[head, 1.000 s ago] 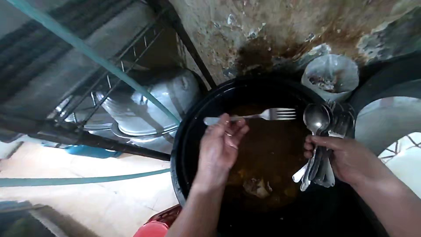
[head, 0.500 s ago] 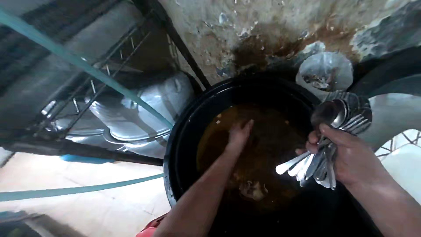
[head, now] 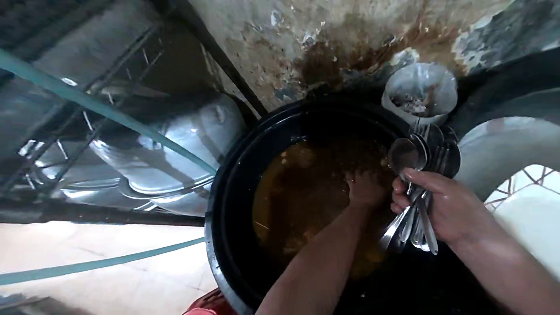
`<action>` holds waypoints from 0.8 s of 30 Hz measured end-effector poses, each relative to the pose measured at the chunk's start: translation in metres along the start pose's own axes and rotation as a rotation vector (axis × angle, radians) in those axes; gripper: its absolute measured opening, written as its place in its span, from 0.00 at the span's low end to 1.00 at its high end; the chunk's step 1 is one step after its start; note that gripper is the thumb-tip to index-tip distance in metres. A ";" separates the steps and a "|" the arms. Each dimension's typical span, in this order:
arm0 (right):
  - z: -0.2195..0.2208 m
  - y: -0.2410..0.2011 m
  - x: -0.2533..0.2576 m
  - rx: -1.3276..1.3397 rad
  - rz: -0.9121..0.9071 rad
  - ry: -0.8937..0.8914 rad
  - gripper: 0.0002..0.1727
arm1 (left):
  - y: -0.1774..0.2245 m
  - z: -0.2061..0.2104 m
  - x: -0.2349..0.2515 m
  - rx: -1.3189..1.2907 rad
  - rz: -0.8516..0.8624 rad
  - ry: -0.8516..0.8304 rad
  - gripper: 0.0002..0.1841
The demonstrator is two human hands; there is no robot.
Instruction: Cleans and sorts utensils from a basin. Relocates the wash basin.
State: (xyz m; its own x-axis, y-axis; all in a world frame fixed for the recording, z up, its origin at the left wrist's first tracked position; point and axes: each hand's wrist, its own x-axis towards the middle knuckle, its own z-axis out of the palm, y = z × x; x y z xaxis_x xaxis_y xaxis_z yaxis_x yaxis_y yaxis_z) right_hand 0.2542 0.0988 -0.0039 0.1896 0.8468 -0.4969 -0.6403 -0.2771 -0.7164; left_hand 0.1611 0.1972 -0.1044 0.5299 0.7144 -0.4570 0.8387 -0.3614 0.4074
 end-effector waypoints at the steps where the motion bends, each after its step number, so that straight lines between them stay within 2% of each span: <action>1: -0.001 0.000 0.000 -0.002 -0.004 -0.005 0.19 | 0.006 0.003 -0.008 0.005 0.025 -0.029 0.26; 4: -0.001 0.000 0.000 -0.013 0.003 0.000 0.19 | 0.016 0.005 -0.031 0.120 0.091 -0.163 0.26; 6: -0.001 0.000 0.000 -0.019 0.006 0.000 0.19 | 0.014 0.001 -0.041 0.141 0.167 -0.175 0.25; 9: -0.002 0.000 0.000 -0.026 0.009 -0.004 0.19 | -0.007 0.000 -0.026 -0.157 0.288 -0.159 0.24; 11: -0.002 0.001 0.000 -0.035 0.011 -0.021 0.20 | -0.019 -0.006 -0.013 -0.333 0.216 -0.186 0.23; 15: 0.000 0.001 0.000 -0.026 0.016 -0.016 0.20 | -0.022 -0.025 -0.011 -0.364 -0.010 -0.381 0.27; 19: 0.000 -0.001 -0.002 -0.018 0.014 0.003 0.19 | -0.005 -0.035 -0.017 -0.181 0.071 -0.484 0.22; 22: 0.001 -0.002 -0.004 0.014 0.011 0.004 0.19 | -0.013 -0.037 -0.016 -0.146 0.120 -0.492 0.30; 24: 0.001 -0.002 -0.004 0.022 0.014 -0.007 0.19 | -0.018 -0.041 -0.024 -0.214 0.060 -0.559 0.34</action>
State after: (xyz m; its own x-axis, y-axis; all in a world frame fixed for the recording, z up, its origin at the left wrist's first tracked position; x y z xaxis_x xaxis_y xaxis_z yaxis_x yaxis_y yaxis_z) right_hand 0.2544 0.0965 0.0001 0.1757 0.8460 -0.5034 -0.6592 -0.2787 -0.6984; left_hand 0.1276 0.2111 -0.0685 0.6101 0.2523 -0.7511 0.7920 -0.2212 0.5690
